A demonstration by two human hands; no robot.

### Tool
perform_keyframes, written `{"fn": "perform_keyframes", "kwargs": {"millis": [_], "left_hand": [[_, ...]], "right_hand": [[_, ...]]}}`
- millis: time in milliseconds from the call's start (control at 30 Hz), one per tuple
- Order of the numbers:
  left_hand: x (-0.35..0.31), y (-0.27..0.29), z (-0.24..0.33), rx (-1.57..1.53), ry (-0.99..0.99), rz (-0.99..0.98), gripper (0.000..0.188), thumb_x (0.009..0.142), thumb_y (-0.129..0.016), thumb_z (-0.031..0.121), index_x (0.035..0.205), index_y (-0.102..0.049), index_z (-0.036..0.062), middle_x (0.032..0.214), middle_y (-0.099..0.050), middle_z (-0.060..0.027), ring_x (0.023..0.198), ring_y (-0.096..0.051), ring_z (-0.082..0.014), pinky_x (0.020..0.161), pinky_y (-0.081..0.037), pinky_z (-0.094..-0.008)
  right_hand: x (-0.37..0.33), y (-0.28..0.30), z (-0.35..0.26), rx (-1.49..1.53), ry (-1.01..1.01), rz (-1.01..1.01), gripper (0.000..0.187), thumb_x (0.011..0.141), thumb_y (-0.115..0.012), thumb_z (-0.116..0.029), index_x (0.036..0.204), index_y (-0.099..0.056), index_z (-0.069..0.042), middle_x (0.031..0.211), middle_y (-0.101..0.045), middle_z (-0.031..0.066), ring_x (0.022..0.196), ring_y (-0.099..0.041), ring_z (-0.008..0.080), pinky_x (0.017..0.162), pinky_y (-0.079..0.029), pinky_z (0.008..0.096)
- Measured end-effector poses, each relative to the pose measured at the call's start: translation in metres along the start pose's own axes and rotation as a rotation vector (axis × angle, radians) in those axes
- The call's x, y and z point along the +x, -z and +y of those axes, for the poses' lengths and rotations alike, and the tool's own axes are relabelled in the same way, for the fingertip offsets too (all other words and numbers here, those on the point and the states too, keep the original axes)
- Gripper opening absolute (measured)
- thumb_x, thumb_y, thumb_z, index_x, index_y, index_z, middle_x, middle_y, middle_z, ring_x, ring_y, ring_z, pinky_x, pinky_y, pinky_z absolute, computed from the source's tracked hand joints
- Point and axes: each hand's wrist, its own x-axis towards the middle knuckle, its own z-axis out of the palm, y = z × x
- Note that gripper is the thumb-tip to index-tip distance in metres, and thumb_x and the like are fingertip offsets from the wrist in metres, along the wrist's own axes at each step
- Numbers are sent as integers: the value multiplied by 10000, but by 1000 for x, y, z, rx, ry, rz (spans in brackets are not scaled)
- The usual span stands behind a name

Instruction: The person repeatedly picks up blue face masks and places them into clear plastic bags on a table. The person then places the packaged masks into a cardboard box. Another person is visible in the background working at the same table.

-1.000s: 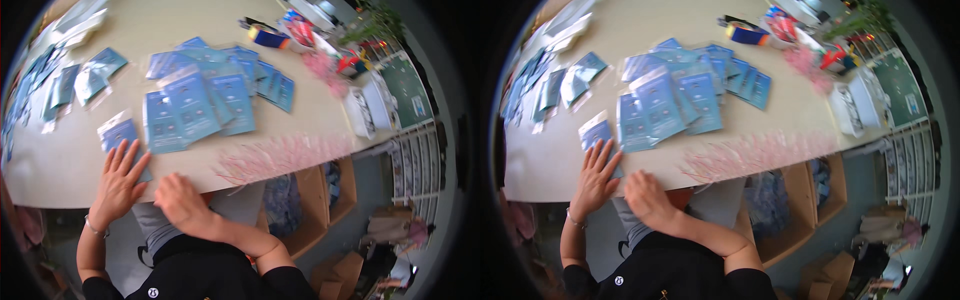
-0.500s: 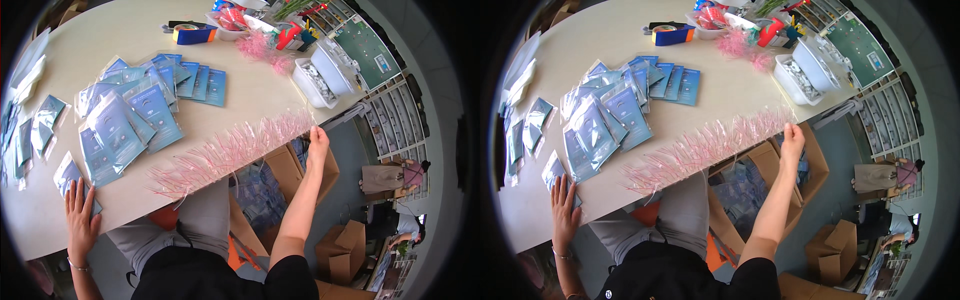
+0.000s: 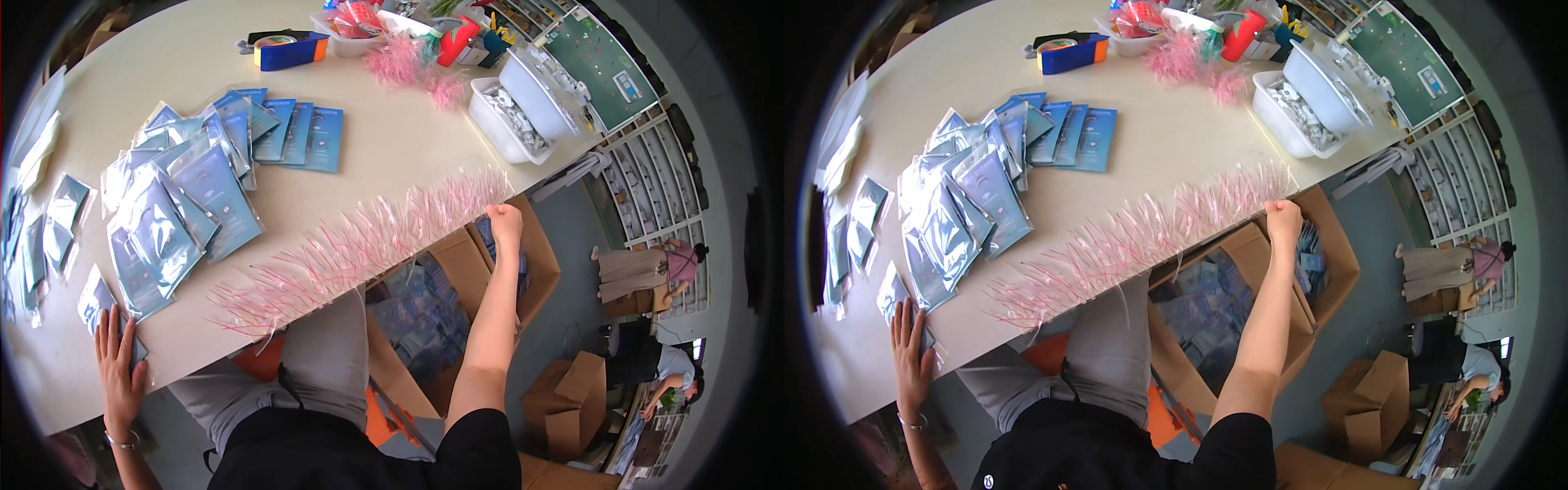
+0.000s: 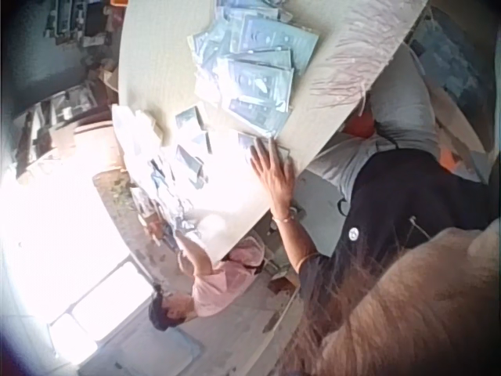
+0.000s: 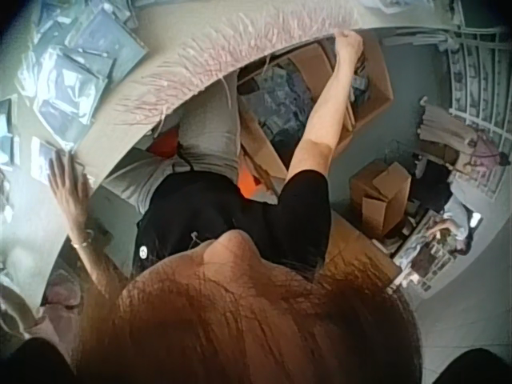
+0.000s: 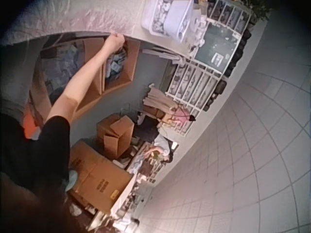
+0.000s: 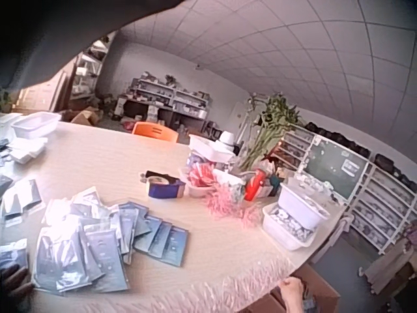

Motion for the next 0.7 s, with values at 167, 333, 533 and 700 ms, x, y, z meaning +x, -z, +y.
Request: {"fn": "perform_keyframes", "kwargs": {"millis": [167,333,533,700], "left_hand": [[3,-1,4,-38,-18,13,616,960,-428,355,1488,-439,40,1613,-289,-182,1520,-177,-369,1233,-103,-498],[1,3,8,-62,-17,19,640,885,-526,262,1483,-449,47,1614,-284,-185,1517,-184,-376,1234,-107,-492],[-14,12,9,-198,-99,-33,803,819,-701,224,1507,-351,2,1602,-303,-180,1510,-204,-374,1230,-132,-494],[-11,11,3,-364,-200,22,595,839,-745,265,1310,-476,19,1571,-361,-165,1480,-270,-384,1211,-199,-506]], "right_hand": [[-2,15,-10,418,-192,80,167,830,-751,-104,895,-740,49,871,-742,116,825,-679,198,764,-526,317],[-26,18,-32,732,-45,425,126,890,-704,-52,937,-723,64,916,-724,82,826,-647,148,781,-515,287],[-214,19,-200,604,647,-81,200,830,-738,-9,1024,-690,3,1027,-685,92,949,-632,223,852,-497,335],[-357,-28,-278,527,1409,-648,461,797,-700,-54,1254,-645,-87,1311,-599,100,1203,-563,277,993,-416,423]]}}
